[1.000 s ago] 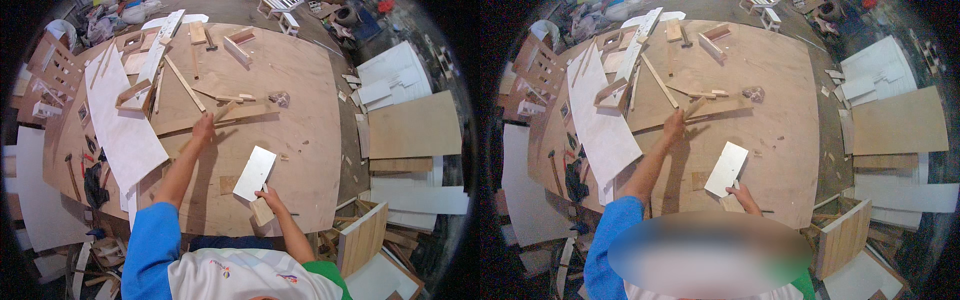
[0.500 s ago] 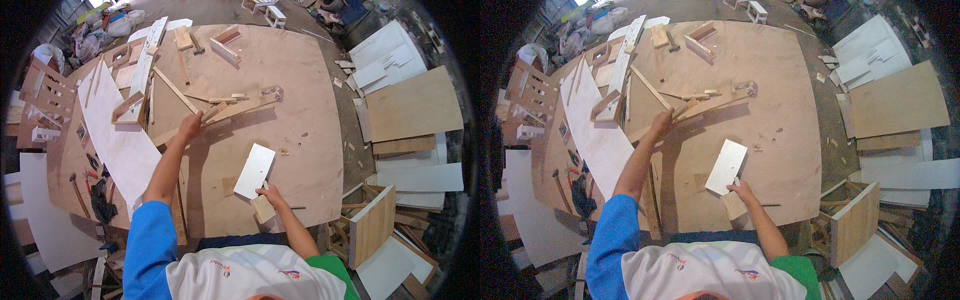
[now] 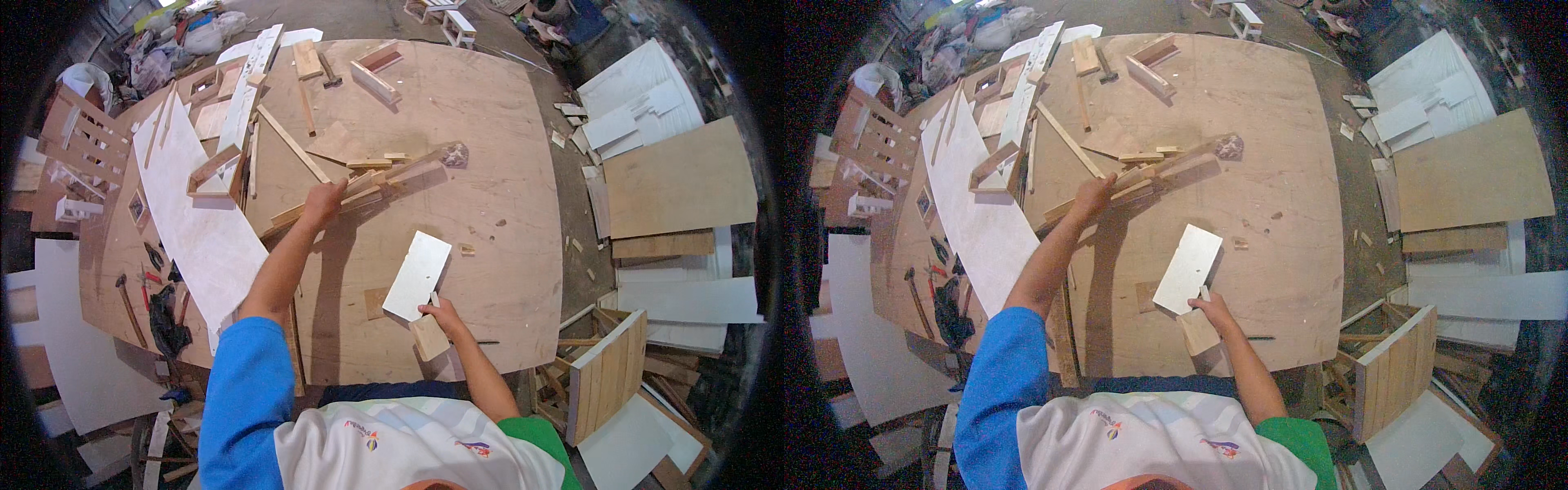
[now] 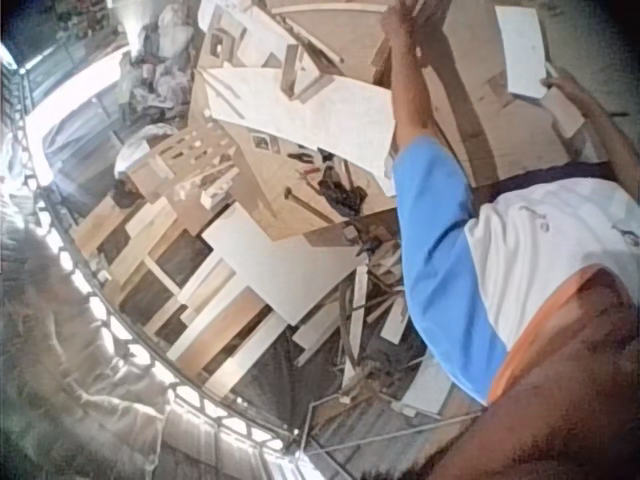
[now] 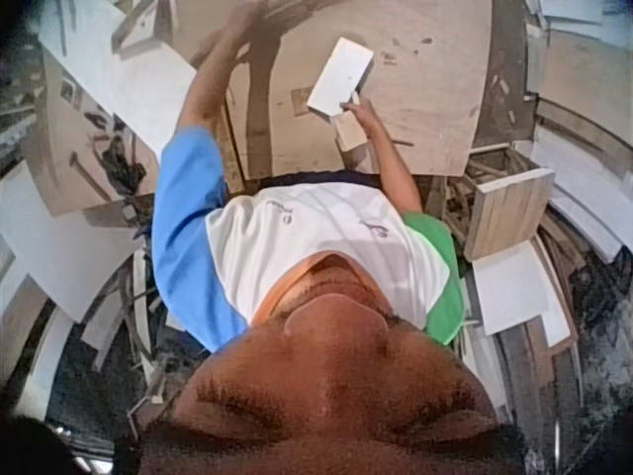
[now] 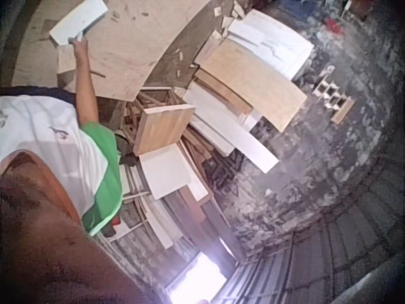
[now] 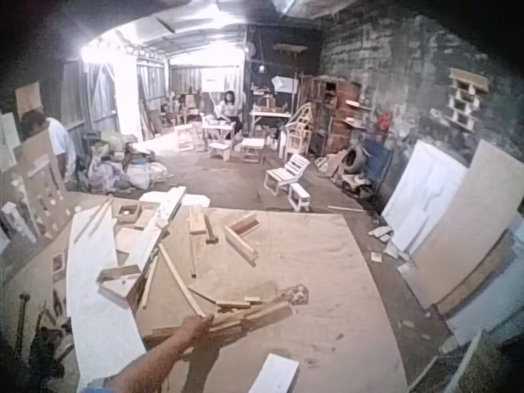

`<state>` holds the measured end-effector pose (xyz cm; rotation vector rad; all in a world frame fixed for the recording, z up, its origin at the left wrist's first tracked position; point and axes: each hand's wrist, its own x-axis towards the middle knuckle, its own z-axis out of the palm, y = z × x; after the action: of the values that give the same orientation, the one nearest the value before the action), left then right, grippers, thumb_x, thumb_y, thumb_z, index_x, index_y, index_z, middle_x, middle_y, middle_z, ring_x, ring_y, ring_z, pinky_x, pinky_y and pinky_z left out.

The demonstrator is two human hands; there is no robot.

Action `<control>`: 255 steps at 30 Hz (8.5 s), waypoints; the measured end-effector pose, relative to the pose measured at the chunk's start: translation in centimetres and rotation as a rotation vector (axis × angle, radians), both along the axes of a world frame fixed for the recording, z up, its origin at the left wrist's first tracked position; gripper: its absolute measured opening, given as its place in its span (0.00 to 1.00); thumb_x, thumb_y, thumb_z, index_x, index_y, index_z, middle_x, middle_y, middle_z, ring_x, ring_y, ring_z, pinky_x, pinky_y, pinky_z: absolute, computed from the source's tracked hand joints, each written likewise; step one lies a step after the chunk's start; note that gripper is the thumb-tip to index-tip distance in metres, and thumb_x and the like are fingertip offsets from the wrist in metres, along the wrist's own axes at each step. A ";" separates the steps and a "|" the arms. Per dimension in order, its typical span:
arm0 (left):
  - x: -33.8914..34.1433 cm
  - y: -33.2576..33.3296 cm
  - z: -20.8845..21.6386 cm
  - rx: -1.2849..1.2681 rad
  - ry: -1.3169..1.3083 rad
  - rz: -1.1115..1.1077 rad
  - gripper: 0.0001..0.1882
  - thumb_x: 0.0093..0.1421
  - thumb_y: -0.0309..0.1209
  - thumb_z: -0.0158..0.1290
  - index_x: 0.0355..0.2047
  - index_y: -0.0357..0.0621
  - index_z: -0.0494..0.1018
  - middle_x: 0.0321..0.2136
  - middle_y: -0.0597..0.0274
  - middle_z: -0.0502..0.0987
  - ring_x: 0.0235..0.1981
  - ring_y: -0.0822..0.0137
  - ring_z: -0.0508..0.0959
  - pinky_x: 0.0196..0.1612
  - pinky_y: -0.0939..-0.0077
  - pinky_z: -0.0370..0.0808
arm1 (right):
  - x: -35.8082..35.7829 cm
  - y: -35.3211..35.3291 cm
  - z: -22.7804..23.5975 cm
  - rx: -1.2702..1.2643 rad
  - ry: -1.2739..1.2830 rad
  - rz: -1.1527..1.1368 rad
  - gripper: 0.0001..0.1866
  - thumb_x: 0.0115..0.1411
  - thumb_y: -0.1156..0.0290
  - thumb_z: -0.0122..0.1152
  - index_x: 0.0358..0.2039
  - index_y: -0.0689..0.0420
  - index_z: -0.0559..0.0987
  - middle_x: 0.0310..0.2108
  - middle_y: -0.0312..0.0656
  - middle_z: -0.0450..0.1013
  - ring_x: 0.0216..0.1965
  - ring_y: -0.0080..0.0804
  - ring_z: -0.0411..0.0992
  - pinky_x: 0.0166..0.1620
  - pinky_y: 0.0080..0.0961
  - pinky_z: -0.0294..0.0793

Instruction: The person selects wood scraps from a pile, aligns a small wooden piece against a larger structure on a workbench, hammers a nail into the wood, and then uses pliers to pull a nail out.

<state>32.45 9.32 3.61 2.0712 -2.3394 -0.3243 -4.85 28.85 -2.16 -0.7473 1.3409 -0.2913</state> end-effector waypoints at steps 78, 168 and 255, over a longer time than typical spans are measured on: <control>-12.4 102.7 -1.2 -2.656 0.501 2.464 0.24 0.47 0.22 0.61 0.45 0.38 0.68 0.35 0.61 0.75 0.35 0.66 0.75 0.39 0.71 0.71 | 44.5 62.7 10.5 0.154 -0.082 2.172 0.17 0.50 0.64 0.60 0.36 0.64 0.76 0.28 0.40 0.74 0.26 0.30 0.73 0.31 0.26 0.72; 0.1 113.1 2.3 -3.489 0.036 2.554 0.18 0.58 0.33 0.55 0.46 0.41 0.67 0.20 0.67 0.70 0.18 0.74 0.72 0.18 0.77 0.69 | 55.8 115.2 -2.1 0.766 0.289 2.811 0.22 0.62 0.49 0.49 0.41 0.56 0.74 0.32 0.37 0.71 0.31 0.31 0.70 0.33 0.33 0.73; 8.3 122.3 1.1 -3.033 0.671 2.429 0.16 0.62 0.39 0.49 0.44 0.41 0.72 0.27 0.66 0.73 0.27 0.72 0.74 0.30 0.73 0.74 | 61.9 105.6 8.5 0.142 -0.430 3.567 0.25 0.58 0.53 0.56 0.44 0.64 0.76 0.36 0.40 0.74 0.34 0.26 0.69 0.40 0.22 0.69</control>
<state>40.75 131.57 4.75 -0.8809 -3.4999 -2.7482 57.06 134.42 6.39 1.5113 1.7506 -2.2722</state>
